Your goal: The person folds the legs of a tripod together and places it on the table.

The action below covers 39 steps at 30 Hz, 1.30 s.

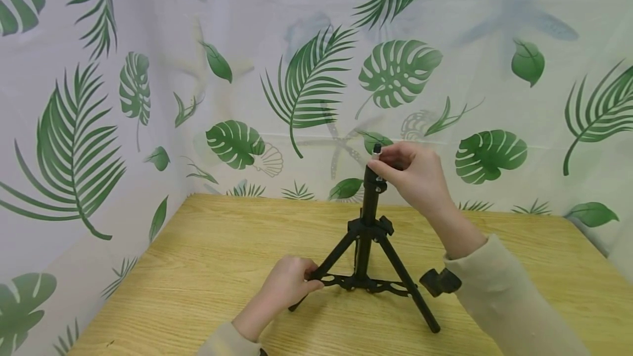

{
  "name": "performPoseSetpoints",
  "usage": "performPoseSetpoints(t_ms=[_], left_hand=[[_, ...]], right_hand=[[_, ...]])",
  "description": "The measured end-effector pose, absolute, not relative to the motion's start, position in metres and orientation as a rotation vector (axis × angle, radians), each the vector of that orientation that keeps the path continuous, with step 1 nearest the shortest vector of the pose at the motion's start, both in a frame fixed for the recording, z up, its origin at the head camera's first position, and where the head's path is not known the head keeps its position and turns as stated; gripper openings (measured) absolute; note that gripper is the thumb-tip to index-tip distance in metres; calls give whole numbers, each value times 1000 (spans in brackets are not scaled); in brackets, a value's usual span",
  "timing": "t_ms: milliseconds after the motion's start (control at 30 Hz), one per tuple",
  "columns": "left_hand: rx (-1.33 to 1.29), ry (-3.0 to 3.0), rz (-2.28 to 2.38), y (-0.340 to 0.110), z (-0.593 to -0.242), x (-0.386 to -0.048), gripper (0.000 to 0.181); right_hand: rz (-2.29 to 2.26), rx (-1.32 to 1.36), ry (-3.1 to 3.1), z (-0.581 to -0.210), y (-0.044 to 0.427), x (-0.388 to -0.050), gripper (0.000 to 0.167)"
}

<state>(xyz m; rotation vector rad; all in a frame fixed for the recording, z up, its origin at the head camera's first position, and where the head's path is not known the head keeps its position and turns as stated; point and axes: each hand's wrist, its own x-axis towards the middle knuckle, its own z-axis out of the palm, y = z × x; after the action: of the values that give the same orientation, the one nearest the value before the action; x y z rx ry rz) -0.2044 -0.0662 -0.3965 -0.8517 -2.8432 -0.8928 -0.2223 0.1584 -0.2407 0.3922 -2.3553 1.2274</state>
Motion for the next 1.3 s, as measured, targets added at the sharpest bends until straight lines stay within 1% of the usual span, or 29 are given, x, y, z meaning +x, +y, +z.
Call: performPoseSetpoints(t_ms=[467, 1300], left_hand=[[-847, -2837, -896, -63, -397, -205, 18], [-807, -2779, -911, -56, -397, -204, 12]], right_hand=[[1195, 398, -2358, -243, 158, -220, 25], [1180, 393, -2362, -244, 157, -219, 26]])
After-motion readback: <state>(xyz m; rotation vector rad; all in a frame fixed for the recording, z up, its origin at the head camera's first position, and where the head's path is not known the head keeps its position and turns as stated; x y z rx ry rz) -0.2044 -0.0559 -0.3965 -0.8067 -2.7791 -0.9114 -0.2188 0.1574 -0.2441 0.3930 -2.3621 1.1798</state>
